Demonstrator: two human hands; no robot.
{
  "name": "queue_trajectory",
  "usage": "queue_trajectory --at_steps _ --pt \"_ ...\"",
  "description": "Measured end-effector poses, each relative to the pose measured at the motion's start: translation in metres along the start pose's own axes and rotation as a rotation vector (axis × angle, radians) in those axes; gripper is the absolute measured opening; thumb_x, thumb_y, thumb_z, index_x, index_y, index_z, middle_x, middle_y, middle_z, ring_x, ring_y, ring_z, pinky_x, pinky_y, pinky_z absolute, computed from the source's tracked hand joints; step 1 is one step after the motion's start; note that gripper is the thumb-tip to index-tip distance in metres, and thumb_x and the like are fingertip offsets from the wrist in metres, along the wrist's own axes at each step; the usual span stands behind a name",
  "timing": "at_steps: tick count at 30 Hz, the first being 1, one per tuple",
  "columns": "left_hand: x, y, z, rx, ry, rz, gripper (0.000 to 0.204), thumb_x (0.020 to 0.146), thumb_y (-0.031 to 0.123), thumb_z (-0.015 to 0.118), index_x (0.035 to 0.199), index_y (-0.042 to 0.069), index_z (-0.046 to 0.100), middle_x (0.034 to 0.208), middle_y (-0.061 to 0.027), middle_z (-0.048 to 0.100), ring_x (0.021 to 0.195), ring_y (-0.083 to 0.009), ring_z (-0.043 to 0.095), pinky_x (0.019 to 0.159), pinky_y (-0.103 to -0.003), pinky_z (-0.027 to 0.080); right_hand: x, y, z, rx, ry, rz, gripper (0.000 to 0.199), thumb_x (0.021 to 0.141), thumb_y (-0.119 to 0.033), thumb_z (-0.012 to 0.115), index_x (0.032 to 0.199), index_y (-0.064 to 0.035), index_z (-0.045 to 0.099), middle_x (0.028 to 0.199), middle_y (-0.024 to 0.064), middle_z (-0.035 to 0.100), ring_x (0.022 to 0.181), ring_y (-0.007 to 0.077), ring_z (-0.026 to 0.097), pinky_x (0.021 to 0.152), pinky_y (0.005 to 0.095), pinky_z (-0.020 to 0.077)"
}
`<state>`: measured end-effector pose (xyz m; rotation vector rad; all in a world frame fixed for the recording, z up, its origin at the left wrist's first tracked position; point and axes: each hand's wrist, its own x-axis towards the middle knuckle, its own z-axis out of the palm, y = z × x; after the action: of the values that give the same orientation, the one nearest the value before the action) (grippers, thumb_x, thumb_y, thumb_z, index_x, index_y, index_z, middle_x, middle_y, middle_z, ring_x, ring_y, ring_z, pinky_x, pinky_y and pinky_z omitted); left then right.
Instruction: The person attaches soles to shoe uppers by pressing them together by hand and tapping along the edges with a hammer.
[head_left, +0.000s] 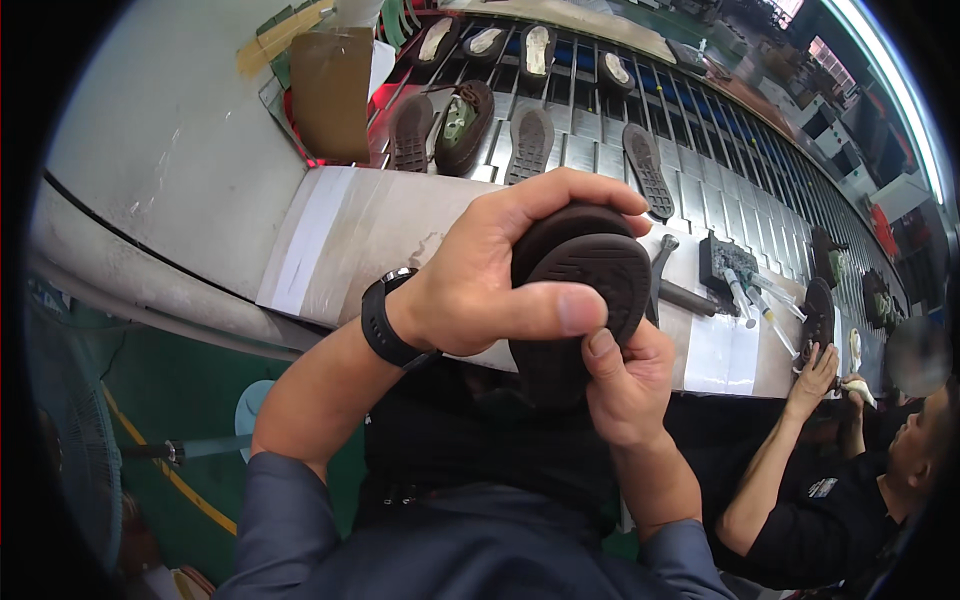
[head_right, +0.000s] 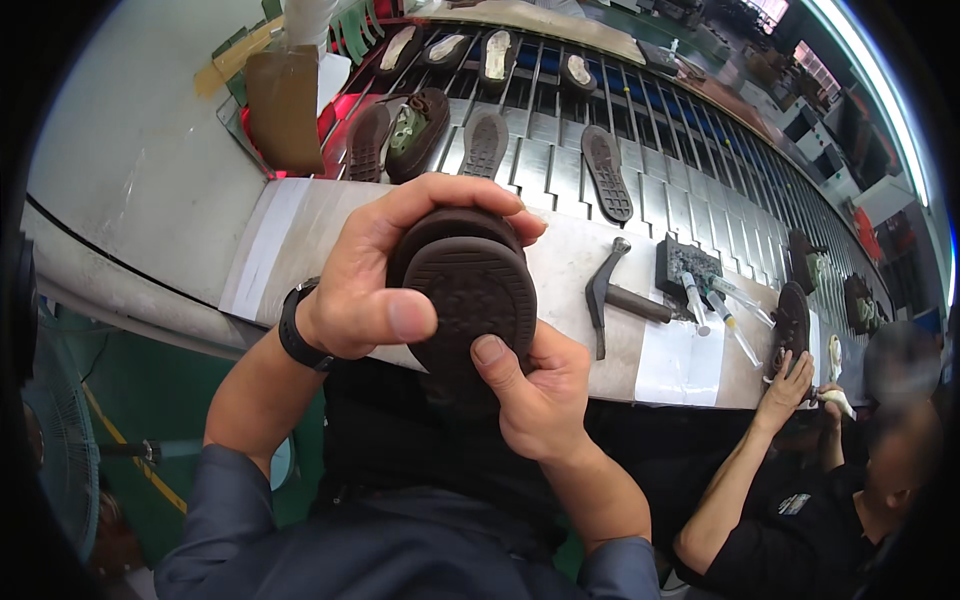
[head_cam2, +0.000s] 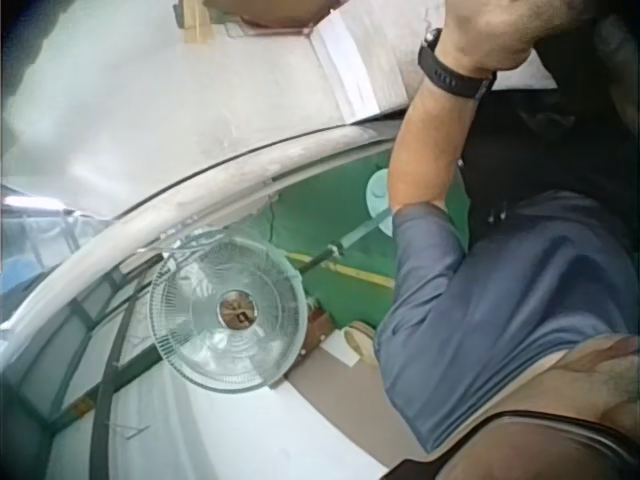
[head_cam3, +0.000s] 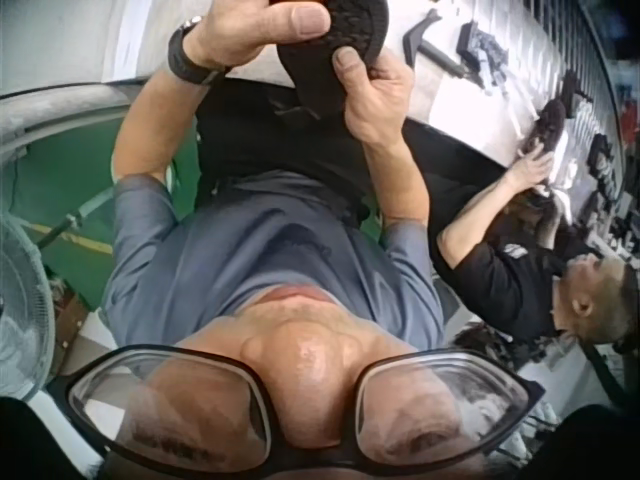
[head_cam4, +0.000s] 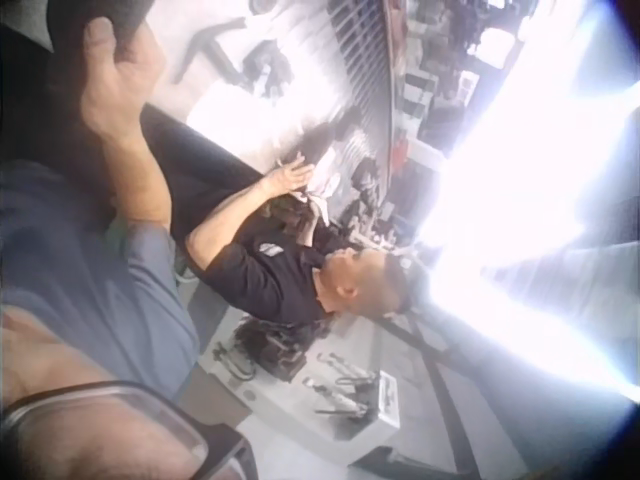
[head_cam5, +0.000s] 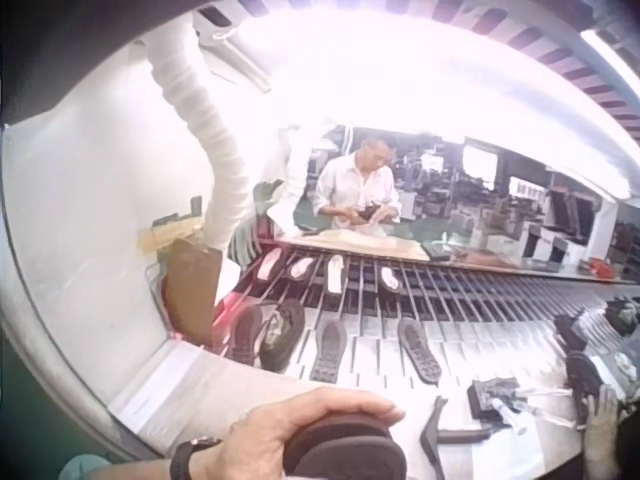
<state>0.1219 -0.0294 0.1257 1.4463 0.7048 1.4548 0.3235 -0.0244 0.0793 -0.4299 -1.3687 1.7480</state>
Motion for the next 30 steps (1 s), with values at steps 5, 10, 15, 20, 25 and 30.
queue_trajectory --at_steps 5,10,15,20,25,30 --pt "0.002 -0.002 -0.004 0.069 -0.074 0.064 0.088 0.078 0.043 0.087 0.143 -0.006 0.053 0.138 -0.0208 0.064 0.12 -0.0248 0.067 0.106 -0.039 0.054 -0.001 0.001 -0.002 -0.053 -0.016 -0.005 0.037 0.106 -0.024 0.07 0.127 0.0059 0.068 0.121 0.0108 0.074 0.108 0.0164 0.069 0.098 0.0316 0.0529" --pt "0.004 -0.006 -0.006 0.104 -0.105 0.107 0.086 0.077 0.04 0.088 0.142 -0.006 0.054 0.137 -0.0185 0.064 0.12 -0.0227 0.066 0.105 -0.037 0.053 0.002 0.003 0.001 -0.047 0.004 -0.066 0.031 0.108 -0.018 0.067 0.125 0.0074 0.07 0.116 0.0109 0.076 0.103 0.0136 0.069 0.092 0.0296 0.0558" --pt "0.005 -0.006 -0.006 0.13 -0.111 0.117 0.086 0.077 0.041 0.088 0.141 -0.005 0.054 0.135 -0.0168 0.064 0.119 -0.0223 0.066 0.103 -0.037 0.053 0.003 0.005 -0.001 -0.023 0.004 -0.064 0.028 0.108 -0.016 0.067 0.124 0.007 0.071 0.115 0.0104 0.076 0.103 0.0126 0.068 0.091 0.029 0.055" --pt "0.004 -0.008 -0.009 0.132 -0.113 0.125 0.085 0.077 0.04 0.087 0.141 -0.005 0.055 0.135 -0.0169 0.064 0.118 -0.0221 0.066 0.103 -0.037 0.054 0.004 0.004 0.003 -0.019 0.012 -0.058 0.027 0.107 -0.016 0.067 0.121 0.0063 0.072 0.113 0.0092 0.076 0.101 0.0117 0.068 0.089 0.0286 0.0544" --pt "0.004 -0.005 -0.011 0.131 -0.112 0.117 0.084 0.077 0.039 0.087 0.141 -0.005 0.054 0.135 -0.0169 0.064 0.118 -0.0218 0.066 0.102 -0.037 0.054 0.005 0.007 0.002 -0.032 0.019 -0.055 0.027 0.107 -0.016 0.068 0.121 0.0061 0.072 0.113 0.0086 0.076 0.099 0.0107 0.067 0.088 0.0274 0.0536" --pt "0.003 -0.004 -0.013 0.139 -0.121 0.125 0.084 0.077 0.037 0.087 0.141 -0.005 0.054 0.135 -0.017 0.064 0.117 -0.0217 0.066 0.102 -0.037 0.054 0.006 0.007 0.005 -0.026 0.021 -0.049 0.027 0.107 -0.016 0.068 0.122 0.0059 0.072 0.113 0.0086 0.076 0.098 0.01 0.066 0.086 0.0261 0.0528"
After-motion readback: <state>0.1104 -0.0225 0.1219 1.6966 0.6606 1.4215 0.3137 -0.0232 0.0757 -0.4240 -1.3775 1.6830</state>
